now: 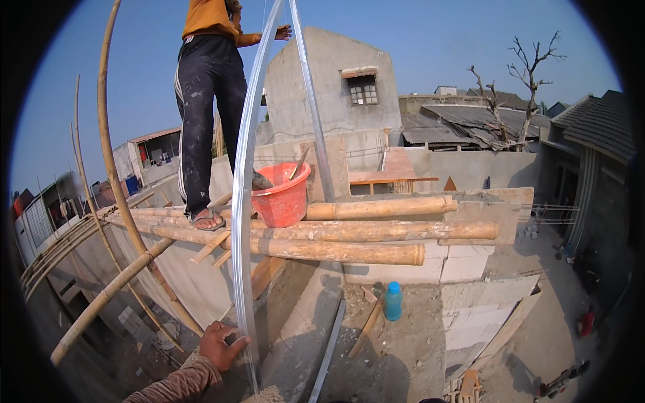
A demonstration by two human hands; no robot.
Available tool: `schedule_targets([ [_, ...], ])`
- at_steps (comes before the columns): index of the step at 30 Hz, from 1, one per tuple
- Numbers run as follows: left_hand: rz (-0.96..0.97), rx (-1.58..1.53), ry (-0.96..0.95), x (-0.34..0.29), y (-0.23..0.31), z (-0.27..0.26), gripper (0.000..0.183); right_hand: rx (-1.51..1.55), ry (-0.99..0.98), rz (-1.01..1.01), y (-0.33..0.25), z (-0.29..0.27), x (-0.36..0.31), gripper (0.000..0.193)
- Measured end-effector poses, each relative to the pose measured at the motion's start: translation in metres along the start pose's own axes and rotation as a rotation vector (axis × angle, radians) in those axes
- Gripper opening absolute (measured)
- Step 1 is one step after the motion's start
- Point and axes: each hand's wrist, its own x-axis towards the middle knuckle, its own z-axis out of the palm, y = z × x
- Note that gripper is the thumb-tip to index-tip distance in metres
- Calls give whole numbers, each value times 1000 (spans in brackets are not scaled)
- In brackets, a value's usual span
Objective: The person aligns a metal frame channel against a concrete beam and uses a hammer to drive a nail through the metal into the concrete, securing the frame in place while a co-worker assists from above.
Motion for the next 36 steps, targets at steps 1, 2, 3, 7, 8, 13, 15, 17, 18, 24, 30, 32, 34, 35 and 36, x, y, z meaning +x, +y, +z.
schedule_targets([
  [1, -1, 4, 2, 0, 1, 0, 40, -8, 7, -8, -2, -1, -2, 56],
  [2, -1, 8, 3, 0, 1, 0, 40, -14, 13, -15, -2, -2, -4, 56],
  [3, 0, 7, 7, 0, 2, 0, 40, -20, 19, -22, -1, -2, -4, 56],
  [7, -7, 7, -13, 1, 3, -1, 41, 14, 35, -35, 6, 4, -1, 57],
  [8, -2, 11, -19, 0, 3, -1, 42, 23, 52, -23, 7, 5, 0, 57],
  [13, 3, 2, -11, 0, 4, -3, 42, -10, 36, -23, 4, 3, 0, 60],
  [15, 5, 2, -12, 1, 5, -3, 42, -22, 38, -21, -1, -3, -5, 60],
  [17, 4, 12, -20, 0, 5, -3, 42, -34, 41, -18, -5, -9, -12, 61],
  [18, 4, 6, -15, 0, 5, -3, 42, -39, 42, -16, -6, -11, -16, 61],
  [24, 3, -3, -20, 1, 5, -3, 42, 16, 45, -7, 2, -4, 0, 63],
  [30, 9, -7, -24, 1, 2, -2, 41, 57, 22, 35, 10, 9, 25, 61],
  [32, 1, -5, -30, 2, 2, -2, 40, 41, 17, 16, 12, 7, 14, 61],
  [34, 5, -1, -32, 2, 1, -2, 40, 32, 18, 7, 11, 3, 3, 61],
  [35, 0, 8, -38, 2, 1, -2, 40, 31, 16, 3, 9, 1, -2, 61],
  [36, 2, 3, -36, 2, 1, -2, 40, 27, 16, 1, 7, -1, -6, 61],
])
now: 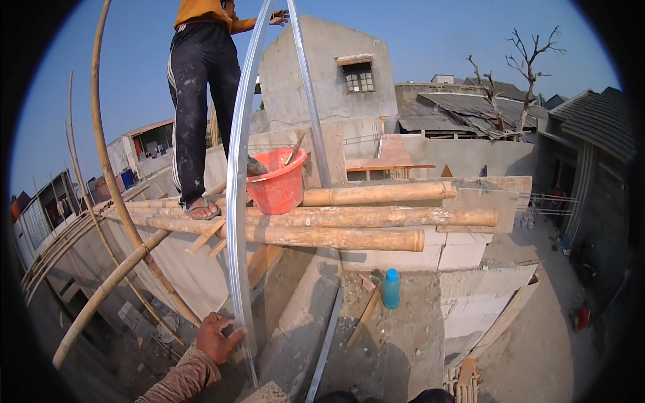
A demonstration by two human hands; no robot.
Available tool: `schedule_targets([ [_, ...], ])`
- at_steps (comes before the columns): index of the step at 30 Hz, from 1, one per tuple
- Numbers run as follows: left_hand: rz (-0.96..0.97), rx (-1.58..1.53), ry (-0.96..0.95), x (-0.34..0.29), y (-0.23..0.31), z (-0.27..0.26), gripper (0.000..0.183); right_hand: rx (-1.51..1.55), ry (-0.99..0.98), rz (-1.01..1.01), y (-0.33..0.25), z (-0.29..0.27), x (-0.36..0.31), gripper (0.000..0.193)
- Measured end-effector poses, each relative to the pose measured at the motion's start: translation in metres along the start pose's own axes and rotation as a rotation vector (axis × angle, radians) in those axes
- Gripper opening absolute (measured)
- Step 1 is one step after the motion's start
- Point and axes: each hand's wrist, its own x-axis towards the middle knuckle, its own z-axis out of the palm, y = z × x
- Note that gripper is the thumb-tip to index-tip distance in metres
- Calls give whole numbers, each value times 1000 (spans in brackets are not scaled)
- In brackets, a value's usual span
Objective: The person aligns a metal frame channel against a concrete beam and uses a hammer to drive a nail through the metal into the concrete, securing the frame in place while a co-worker assists from above.
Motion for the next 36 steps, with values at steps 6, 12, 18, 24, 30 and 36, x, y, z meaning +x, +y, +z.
schedule_targets([
  [6, -3, 4, 0, 0, -1, 0, 42, -15, -6, -3, -7, -5, -5, 61],
  [12, -2, 13, 9, 1, -1, 0, 42, -29, -7, -16, -9, -8, -10, 62],
  [18, -41, -7, -29, 0, 1, -2, 41, -11, -27, -13, -14, -14, -14, 61],
  [24, -14, -3, -7, -1, 1, -1, 40, -74, -25, -37, -14, -16, -17, 61],
  [30, -30, -4, -17, 0, 3, -2, 41, -65, -8, -44, -11, -12, -13, 61],
  [36, -23, 4, -26, 0, 4, -3, 43, -97, -15, -59, -1, -2, 2, 62],
])
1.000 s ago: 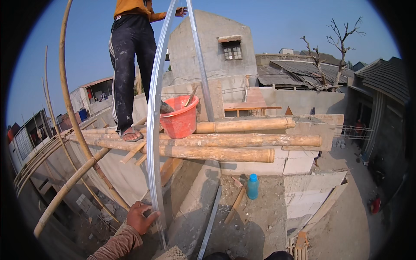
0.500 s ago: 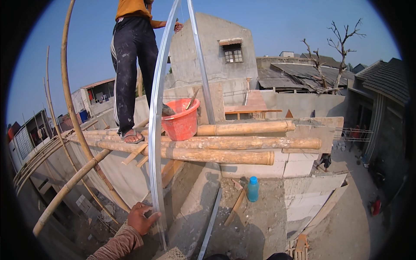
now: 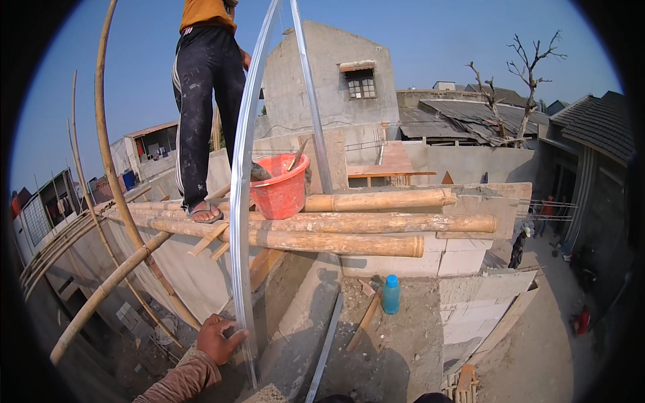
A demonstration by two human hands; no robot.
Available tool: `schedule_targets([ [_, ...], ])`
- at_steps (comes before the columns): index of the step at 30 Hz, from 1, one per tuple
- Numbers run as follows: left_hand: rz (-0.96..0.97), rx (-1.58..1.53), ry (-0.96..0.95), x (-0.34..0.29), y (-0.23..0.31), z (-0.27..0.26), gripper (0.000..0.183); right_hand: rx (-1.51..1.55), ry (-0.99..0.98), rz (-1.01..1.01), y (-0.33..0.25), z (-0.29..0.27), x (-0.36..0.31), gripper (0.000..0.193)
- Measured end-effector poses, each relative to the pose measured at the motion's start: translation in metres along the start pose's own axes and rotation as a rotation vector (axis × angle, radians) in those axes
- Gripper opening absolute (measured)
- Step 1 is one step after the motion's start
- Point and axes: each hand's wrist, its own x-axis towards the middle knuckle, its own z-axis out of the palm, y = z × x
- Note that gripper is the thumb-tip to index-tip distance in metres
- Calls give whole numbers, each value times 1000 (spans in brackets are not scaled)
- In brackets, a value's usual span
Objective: The person aligns a metal frame channel against a concrete beam and uses a hammer to drive a nail through the metal into the concrete, securing the frame in place while a co-worker assists from above.
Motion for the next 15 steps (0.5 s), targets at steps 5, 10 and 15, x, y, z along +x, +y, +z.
schedule_targets([
  [5, 1, -5, -1, 0, -2, 1, 42, 7, 19, 15, 0, 2, 1, 62],
  [10, 6, -15, 9, 0, -3, 2, 42, 8, 22, 28, -3, -2, -4, 62],
  [15, 1, -12, 7, 0, -2, 2, 42, 5, 11, 24, 16, 16, 19, 61],
])
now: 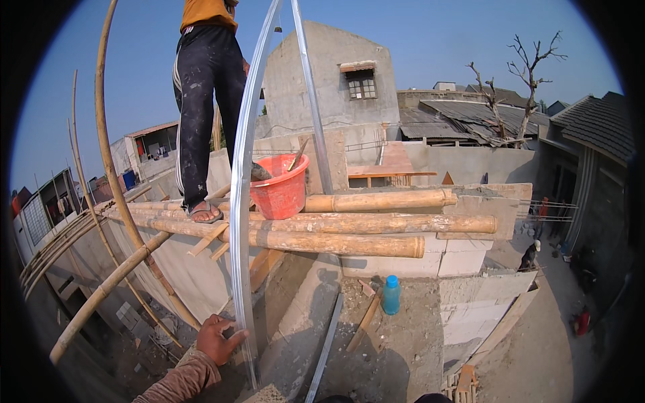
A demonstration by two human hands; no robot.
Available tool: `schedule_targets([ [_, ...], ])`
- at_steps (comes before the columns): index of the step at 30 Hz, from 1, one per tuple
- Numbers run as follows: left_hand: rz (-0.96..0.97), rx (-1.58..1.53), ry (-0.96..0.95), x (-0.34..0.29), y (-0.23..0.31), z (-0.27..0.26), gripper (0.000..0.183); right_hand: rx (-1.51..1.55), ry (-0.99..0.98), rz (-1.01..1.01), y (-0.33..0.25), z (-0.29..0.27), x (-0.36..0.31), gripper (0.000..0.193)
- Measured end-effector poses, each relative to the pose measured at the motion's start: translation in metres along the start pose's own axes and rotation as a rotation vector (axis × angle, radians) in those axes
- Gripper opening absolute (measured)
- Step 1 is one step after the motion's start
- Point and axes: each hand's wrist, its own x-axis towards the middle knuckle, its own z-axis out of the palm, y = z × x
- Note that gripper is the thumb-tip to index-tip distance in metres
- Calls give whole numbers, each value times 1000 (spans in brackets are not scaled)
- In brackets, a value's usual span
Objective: The person aligns a metal frame channel against a concrete beam and uses a hammer to drive a nail through the metal into the concrete, securing the frame in place while a co-worker assists from above.
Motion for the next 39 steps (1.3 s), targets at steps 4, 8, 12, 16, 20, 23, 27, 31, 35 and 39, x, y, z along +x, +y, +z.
schedule_targets([
  [4, -2, 4, 2, 0, 1, 0, 41, 147, 25, 138, 14, 28, 44, 61],
  [8, -1, 3, 2, 0, 1, 0, 41, 184, 9, 208, 23, 38, 71, 61],
  [12, 9, 4, 1, 0, 2, -1, 41, 6, 204, 7, 28, 38, 77, 62],
  [16, 13, 9, -4, 0, 2, -1, 40, 35, 171, 33, 27, 38, 78, 64],
  [20, 2, 16, -8, 0, 2, -1, 40, 153, 16, 172, 23, 38, 74, 65],
  [23, 9, 4, 3, 0, 2, -1, 40, 98, -3, 159, 23, 36, 67, 65],
  [27, 3, 6, 4, 0, 2, -1, 40, 149, 11, 174, 26, 37, 68, 64],
  [31, -3, 8, -1, 0, 3, -2, 40, 227, 20, 196, 22, 40, 82, 63],
  [35, -7, 14, -16, 0, 4, -3, 41, 243, 5, 232, 12, 29, 62, 62],
  [39, -4, 24, -15, 0, 4, -2, 42, 4, -13, 16, 3, 2, 6, 63],
])
